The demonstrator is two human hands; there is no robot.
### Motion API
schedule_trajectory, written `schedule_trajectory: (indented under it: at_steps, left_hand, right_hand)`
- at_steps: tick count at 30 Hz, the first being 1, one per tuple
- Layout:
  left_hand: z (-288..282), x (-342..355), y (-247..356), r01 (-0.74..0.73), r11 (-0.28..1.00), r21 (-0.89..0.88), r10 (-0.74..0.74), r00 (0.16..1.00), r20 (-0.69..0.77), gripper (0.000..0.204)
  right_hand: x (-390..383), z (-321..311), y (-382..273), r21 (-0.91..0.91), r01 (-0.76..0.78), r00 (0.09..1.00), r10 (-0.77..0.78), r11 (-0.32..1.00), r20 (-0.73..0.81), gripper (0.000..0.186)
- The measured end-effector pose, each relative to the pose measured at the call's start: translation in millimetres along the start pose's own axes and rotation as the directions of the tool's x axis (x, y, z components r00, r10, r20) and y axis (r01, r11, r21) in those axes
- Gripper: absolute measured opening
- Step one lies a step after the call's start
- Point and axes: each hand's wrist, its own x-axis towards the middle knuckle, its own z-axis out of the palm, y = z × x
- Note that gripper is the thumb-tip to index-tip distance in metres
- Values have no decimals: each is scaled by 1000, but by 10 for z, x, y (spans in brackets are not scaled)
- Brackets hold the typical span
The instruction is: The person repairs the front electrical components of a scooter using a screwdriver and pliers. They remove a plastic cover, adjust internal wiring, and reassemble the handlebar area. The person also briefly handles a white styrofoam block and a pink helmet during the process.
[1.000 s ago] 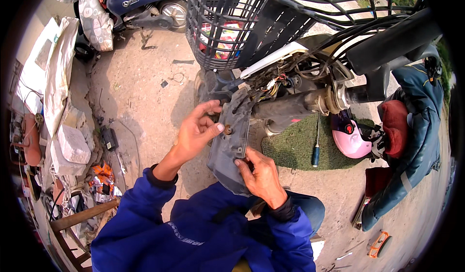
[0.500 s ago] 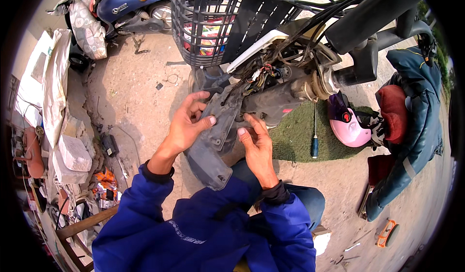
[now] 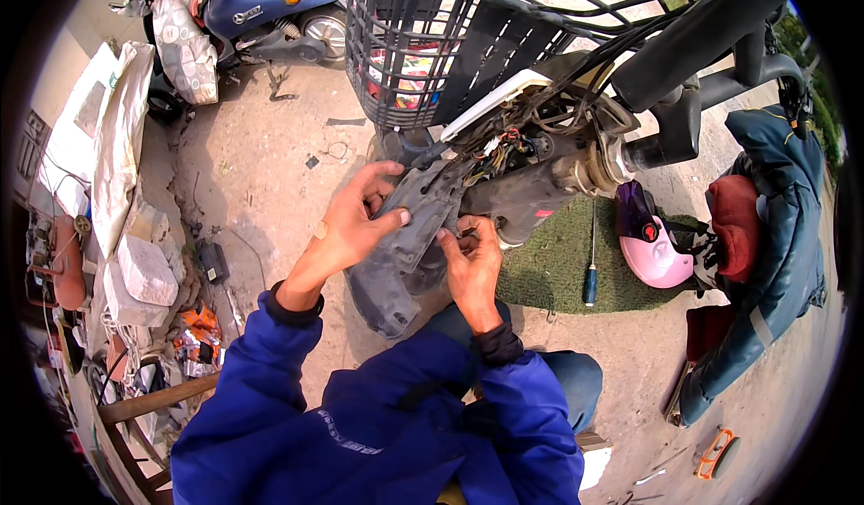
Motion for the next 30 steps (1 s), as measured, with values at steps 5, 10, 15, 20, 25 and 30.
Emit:
schedule_trajectory:
  at_steps: [5, 10, 15, 20, 25, 30]
  left_hand:
    - [-58, 83, 34, -46, 998, 39, 44, 998, 51, 62]
    - [-47, 70, 136, -54, 982, 182, 45, 998, 52, 61]
    - [119, 45, 109, -240, 851, 467, 267, 964, 9, 61]
    - [352, -44, 240, -309, 697, 647, 463, 883, -77, 59]
    - [490, -202, 269, -375, 789, 487, 495, 857, -141, 48]
    - [658, -38, 399, -214, 967, 138, 205, 976, 74, 35]
  right_hand:
    - [-87, -119, -64, 302, -170, 985, 165, 938, 44, 26]
    - [-87, -353, -300, 333, -197, 975, 147, 922, 168, 39]
    - [-125, -446, -344, 370, -187, 975, 125, 910, 185, 38]
    - [-123, -438, -419, 405, -130, 986, 74, 905, 151, 37]
    - [-79, -341, -422, 246, 105, 993, -116, 964, 34, 33]
    - [-102, -298, -450, 147, 136, 991, -137, 980, -5, 35]
